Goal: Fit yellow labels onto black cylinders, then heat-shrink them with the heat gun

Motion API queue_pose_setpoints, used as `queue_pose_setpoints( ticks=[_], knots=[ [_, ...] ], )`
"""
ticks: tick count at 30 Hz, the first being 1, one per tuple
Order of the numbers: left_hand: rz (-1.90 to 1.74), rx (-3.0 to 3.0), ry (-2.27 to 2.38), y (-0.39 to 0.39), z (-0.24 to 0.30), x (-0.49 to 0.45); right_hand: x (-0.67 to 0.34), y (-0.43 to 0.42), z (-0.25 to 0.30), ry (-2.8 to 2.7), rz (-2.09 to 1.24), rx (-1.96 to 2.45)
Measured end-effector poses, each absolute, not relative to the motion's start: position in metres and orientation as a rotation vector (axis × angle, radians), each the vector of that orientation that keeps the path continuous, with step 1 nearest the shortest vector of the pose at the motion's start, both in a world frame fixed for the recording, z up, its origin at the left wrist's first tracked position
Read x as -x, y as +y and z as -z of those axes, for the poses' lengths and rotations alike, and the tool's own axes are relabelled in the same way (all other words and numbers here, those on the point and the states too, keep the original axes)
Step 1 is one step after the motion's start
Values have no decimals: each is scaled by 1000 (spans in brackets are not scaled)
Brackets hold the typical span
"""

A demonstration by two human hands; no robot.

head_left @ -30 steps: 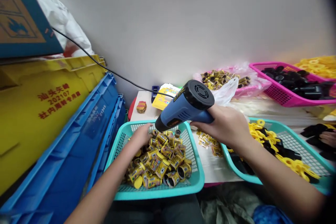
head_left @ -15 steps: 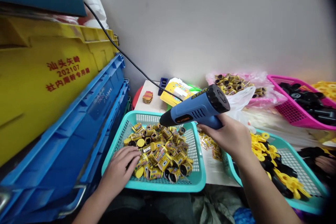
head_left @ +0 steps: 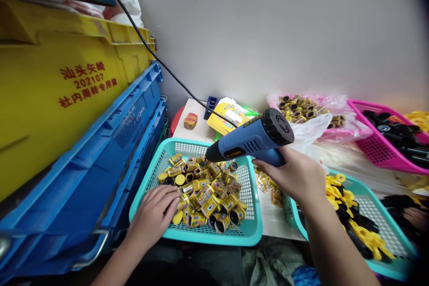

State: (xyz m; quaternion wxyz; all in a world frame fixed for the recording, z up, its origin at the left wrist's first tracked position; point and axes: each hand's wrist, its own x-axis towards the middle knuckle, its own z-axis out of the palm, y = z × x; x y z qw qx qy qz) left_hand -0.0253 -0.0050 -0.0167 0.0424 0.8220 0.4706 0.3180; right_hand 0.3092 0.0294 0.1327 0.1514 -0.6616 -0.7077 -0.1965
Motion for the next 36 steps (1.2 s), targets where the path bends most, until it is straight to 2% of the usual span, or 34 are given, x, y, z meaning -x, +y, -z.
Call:
queue_pose_setpoints(
  ticks=[36],
  knots=[
    [-998,-2504,1441,-5,16,24,-304,37,-129,-2085,663,1857]
  ],
)
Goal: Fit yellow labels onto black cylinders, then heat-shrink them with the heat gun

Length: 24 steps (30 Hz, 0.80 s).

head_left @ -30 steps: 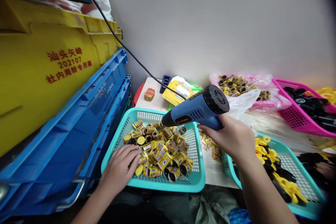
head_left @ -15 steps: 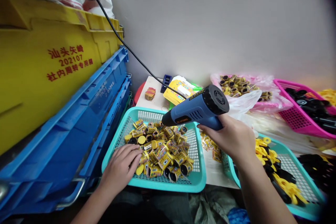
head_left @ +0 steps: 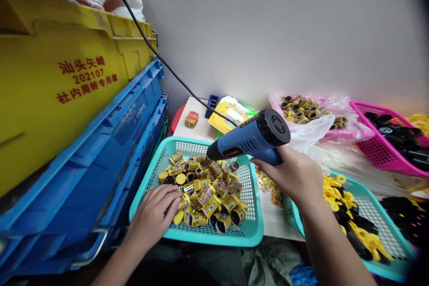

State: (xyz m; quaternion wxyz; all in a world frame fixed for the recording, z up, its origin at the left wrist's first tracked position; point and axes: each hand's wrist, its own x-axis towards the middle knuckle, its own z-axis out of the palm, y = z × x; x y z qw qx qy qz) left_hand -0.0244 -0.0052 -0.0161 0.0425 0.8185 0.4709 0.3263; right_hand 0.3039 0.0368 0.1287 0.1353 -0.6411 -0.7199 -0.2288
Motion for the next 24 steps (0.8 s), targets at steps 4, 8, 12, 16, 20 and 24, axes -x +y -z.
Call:
queue_pose_setpoints(
  ticks=[4,8,12,16,20,24],
  knots=[
    [-993,-2505,1440,-5,16,25,-303,37,-129,-2079,673,1856],
    [-999,-2512,1438,-5,17,25,-302,38,-128,-2069,696,1839],
    [-1003,-2517,1426,-5,17,25,-303,40,-124,-2076,708,1820],
    [-1003,-2527,1421,-5,18,25,-303,40,-123,-2090,702,1816],
    [-1009,-2535,1415,-5,17,26,-303,40,-125,-2097,683,1820],
    [-1028,-2551,1413,-5,17,25,-303,41,-127,-2074,713,1794]
  ],
)
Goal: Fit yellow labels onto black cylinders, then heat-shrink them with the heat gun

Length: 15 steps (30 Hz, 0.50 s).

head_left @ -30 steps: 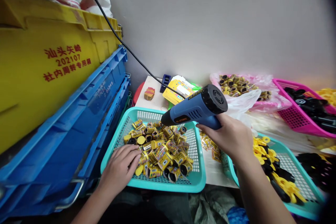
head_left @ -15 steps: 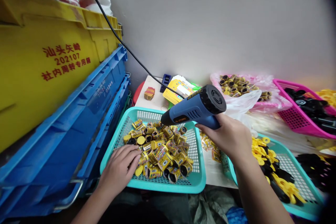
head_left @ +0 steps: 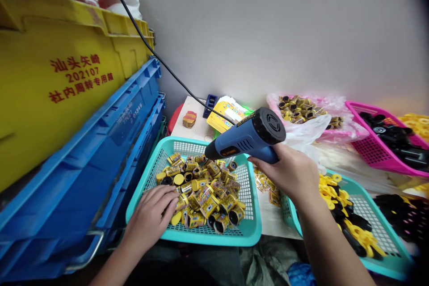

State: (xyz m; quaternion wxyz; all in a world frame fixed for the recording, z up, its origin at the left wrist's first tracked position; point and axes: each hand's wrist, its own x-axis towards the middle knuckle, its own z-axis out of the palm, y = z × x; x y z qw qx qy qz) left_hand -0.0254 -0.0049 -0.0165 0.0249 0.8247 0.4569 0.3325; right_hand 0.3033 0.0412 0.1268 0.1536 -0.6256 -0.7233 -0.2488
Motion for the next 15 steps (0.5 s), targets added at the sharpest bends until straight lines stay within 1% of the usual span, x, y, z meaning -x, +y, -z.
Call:
queue_pose_setpoints(
  ticks=[15],
  knots=[
    [-1035,-2540,1411,-4,18,26,-299,44,-131,-2130,734,1749]
  ],
)
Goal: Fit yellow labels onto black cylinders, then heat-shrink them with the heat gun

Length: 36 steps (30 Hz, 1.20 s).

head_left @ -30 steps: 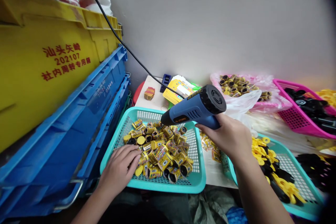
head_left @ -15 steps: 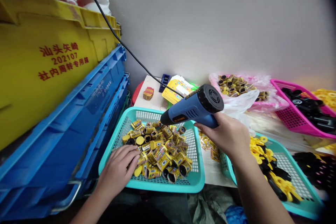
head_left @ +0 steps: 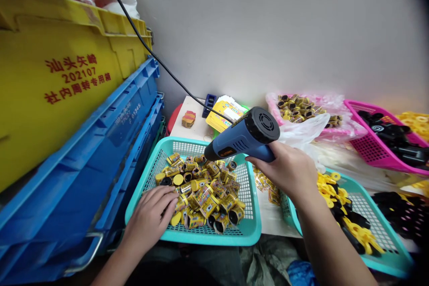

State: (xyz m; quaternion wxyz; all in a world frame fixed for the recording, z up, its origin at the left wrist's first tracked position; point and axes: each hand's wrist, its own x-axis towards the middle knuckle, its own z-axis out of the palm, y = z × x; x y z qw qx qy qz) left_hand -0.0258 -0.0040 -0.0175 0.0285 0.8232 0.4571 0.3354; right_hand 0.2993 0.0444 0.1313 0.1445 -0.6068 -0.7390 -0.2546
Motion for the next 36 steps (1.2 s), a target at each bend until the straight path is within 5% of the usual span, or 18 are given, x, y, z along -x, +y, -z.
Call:
queue_pose_setpoints(
  ticks=[36],
  knots=[
    [-1011,-2514,1442,-5,17,26,-297,46,-129,-2168,734,1729]
  ],
)
